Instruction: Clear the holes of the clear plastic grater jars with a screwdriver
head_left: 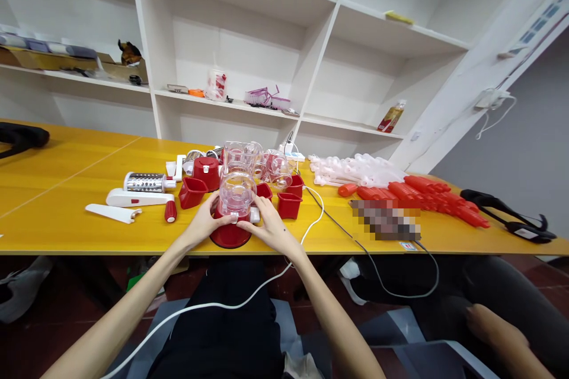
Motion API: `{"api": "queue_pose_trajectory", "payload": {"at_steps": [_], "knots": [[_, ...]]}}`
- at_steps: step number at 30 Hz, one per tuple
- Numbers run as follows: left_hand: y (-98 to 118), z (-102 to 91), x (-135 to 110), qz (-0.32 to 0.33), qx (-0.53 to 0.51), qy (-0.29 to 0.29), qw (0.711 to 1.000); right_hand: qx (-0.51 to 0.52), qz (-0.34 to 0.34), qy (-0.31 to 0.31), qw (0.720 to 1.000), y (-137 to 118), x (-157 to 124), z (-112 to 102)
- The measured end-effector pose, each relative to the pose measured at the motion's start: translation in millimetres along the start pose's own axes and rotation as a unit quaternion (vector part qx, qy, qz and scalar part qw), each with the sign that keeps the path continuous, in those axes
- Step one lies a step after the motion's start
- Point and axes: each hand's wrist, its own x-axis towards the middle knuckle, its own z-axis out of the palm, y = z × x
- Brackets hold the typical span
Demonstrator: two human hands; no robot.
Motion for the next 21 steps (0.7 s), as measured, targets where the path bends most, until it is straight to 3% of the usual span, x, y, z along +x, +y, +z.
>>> {"api": "queue_pose_trajectory", "payload": {"at_steps": [7,14,21], "knots": [[-1,-1.3,-3,0.005,0.033,-0.037,0.999,0.033,-0.012,-0.058,0.998,11,-2,-6],[0,-2.9,-1,-0.014,0.038,-0.06,0.997,0.041,0.023,-0.082,0.996,14,-2,-22],[2,-20.4,-1,-0.044,0.108,-0.076,0.99,0.087,0.061,-0.108,0.988,7,-1,-19]]}}
